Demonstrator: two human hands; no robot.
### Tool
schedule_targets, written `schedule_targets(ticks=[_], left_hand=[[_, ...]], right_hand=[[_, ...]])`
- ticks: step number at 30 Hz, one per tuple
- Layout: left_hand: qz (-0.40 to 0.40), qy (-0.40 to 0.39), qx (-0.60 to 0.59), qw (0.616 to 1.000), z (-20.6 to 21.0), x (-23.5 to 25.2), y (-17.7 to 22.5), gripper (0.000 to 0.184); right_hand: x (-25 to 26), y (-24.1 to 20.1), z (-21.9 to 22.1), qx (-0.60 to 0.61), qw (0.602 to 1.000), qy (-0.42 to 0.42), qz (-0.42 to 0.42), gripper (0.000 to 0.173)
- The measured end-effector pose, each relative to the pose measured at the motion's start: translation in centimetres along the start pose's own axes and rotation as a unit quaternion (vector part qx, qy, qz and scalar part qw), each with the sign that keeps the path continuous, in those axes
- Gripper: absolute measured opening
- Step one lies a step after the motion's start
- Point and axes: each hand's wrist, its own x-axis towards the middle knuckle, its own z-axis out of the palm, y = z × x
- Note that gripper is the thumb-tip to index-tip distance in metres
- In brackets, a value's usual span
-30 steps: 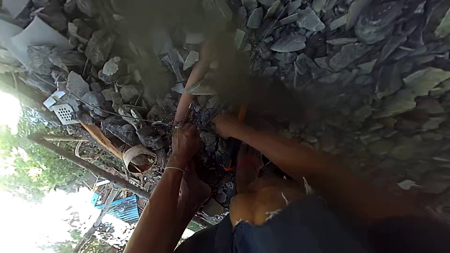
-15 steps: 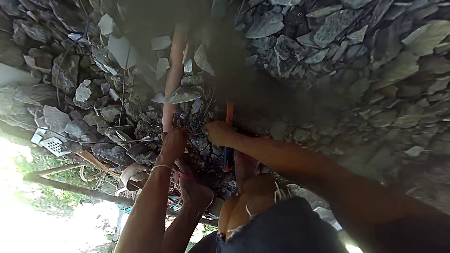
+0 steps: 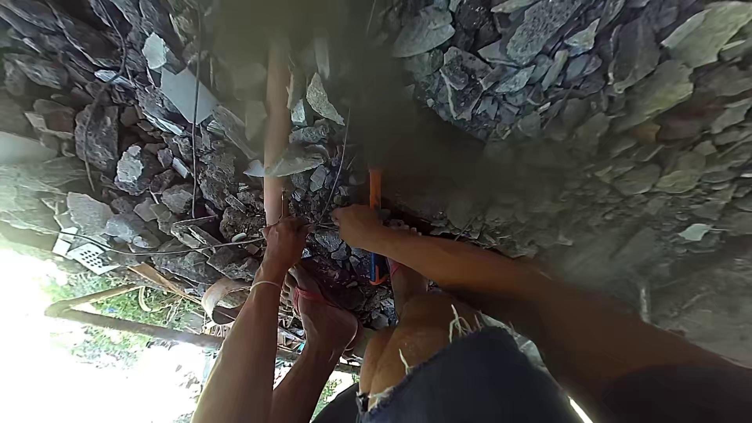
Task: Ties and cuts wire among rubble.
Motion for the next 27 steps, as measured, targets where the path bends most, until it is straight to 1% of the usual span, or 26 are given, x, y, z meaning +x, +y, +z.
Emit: schedule_targets(ticks=[4, 7, 10, 15, 16, 19, 22, 24, 25, 27], left_hand=[[0.0, -0.01, 0.011, 1.0, -0.1, 0.1, -0.2, 0.023], [-0.006, -0.014, 0.011, 1.0, -0.4, 0.1, -0.1, 0.023], [-0.011, -0.019, 0.012, 1.0, -0.5, 0.2, 0.0, 0.023], [-0.016, -0.02, 0.007, 1.0, -0.2, -0.1, -0.1, 0.023], [-0.02, -0.021, 0.007, 1.0, -0.5, 0.3, 0.1, 0.023], [-0.028, -0.029, 0.009, 0.999, -0.3, 0.2, -0.1, 0.023], [-0.014, -0.022, 0.003, 1.0, -0.2, 0.4, -0.5, 0.023], [0.016, 0.017, 0.01, 1.0, 0.2, -0.1, -0.6, 0.023], [0.037, 0.056, 0.02, 0.998, 0.7, -0.7, -0.7, 0.023], [0.072, 0.158, 0.043, 0.984, 2.2, -2.3, -0.7, 0.02]], right_hand=[[-0.4, 0.0, -0.5, -0.017, 1.0, -0.016, -0.015, 0.025], [0.0, 0.1, -1.2, -0.037, 0.999, -0.023, -0.026, 0.022], [0.8, 0.3, -1.9, -0.047, 0.998, -0.029, -0.036, 0.026], [0.8, -0.3, -2.7, -0.082, 0.993, -0.042, -0.068, 0.027], [0.9, -0.4, -3.2, -0.088, 0.993, -0.03, -0.07, 0.026], [0.9, -0.5, -3.8, -0.111, 0.991, -0.044, -0.057, 0.026], [1.0, -0.4, -3.8, -0.114, 0.99, -0.051, -0.058, 0.024], [1.0, -0.4, -3.6, -0.114, 0.99, -0.04, -0.067, 0.023], [0.9, -0.4, -3.4, -0.115, 0.99, -0.035, -0.069, 0.022], [0.9, -0.6, -3.6, -0.123, 0.99, -0.031, -0.069, 0.022]])
